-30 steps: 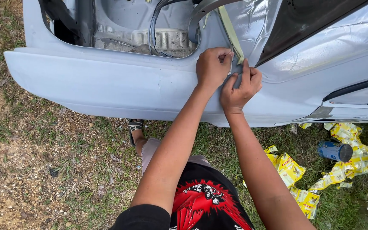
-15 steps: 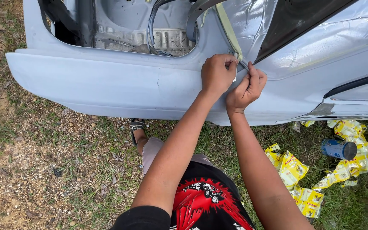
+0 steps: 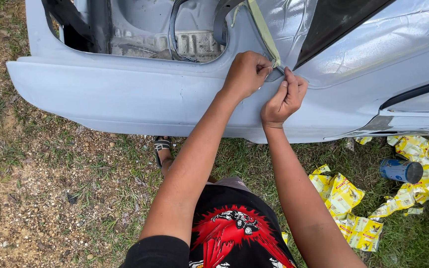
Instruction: Applying and securing reflective insulation foil to car windows using tape and manual smoothing.
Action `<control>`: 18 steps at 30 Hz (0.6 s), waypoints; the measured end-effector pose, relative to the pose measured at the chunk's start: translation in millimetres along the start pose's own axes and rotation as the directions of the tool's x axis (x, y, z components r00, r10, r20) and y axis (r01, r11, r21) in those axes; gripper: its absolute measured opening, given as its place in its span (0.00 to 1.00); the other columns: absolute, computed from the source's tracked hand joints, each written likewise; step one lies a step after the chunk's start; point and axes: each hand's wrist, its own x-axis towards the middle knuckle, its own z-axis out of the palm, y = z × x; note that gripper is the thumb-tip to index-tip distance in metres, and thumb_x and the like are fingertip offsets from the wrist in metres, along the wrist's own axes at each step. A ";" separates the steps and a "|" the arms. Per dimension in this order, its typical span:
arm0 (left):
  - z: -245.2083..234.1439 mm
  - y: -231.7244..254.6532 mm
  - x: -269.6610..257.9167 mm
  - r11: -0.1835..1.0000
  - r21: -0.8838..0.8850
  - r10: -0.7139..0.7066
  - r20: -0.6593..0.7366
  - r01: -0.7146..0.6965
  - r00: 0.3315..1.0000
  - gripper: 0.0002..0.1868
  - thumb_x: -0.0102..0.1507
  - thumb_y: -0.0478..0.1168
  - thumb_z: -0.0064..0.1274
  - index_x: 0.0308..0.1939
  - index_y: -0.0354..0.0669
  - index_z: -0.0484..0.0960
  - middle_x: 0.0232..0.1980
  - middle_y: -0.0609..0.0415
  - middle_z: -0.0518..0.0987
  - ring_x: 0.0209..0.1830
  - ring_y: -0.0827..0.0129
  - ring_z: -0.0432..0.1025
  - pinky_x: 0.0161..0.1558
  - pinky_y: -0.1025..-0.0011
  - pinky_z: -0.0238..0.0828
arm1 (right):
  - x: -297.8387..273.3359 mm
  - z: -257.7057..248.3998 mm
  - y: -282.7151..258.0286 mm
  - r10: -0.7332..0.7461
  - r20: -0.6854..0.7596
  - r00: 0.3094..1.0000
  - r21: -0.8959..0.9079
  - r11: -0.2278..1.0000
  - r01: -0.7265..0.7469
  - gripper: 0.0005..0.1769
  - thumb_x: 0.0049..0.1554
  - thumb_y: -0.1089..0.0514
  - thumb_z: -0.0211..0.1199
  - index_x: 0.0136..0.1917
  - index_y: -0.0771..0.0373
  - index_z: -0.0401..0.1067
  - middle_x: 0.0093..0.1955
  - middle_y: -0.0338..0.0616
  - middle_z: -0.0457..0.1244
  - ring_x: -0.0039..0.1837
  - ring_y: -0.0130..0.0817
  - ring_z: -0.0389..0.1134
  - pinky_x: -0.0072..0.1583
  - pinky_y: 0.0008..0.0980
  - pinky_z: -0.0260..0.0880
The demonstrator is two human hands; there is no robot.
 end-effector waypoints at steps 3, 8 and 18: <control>-3.8 -8.3 5.3 0.998 -0.051 0.050 0.048 -0.047 0.998 0.08 0.59 0.30 0.55 0.36 0.40 0.90 0.25 0.47 0.82 0.26 0.58 0.79 0.32 0.63 0.78 | 0.6 -0.7 -3.6 -0.005 0.021 1.000 0.000 1.000 0.005 0.17 0.64 0.66 0.50 0.61 0.66 0.77 0.46 0.46 0.57 0.52 0.40 0.64 0.61 0.35 0.61; -29.8 22.1 -6.9 0.987 -0.058 0.156 0.112 -0.150 0.981 0.26 0.63 0.30 0.56 0.18 0.49 0.56 0.21 0.63 0.52 0.25 0.75 0.47 0.29 0.73 0.45 | 0.1 1.2 -16.8 0.072 0.005 0.997 -0.022 0.997 -0.072 0.16 0.65 0.65 0.50 0.61 0.69 0.75 0.51 0.50 0.60 0.55 0.41 0.64 0.60 0.36 0.68; -3.6 10.0 -11.4 0.994 -0.105 0.009 0.003 -0.009 1.000 0.07 0.59 0.32 0.57 0.38 0.36 0.88 0.24 0.47 0.82 0.23 0.65 0.77 0.27 0.68 0.76 | 3.8 -0.3 -9.3 -0.010 -0.001 1.000 -0.037 0.999 0.010 0.15 0.66 0.62 0.50 0.58 0.64 0.77 0.44 0.43 0.58 0.50 0.38 0.64 0.58 0.35 0.62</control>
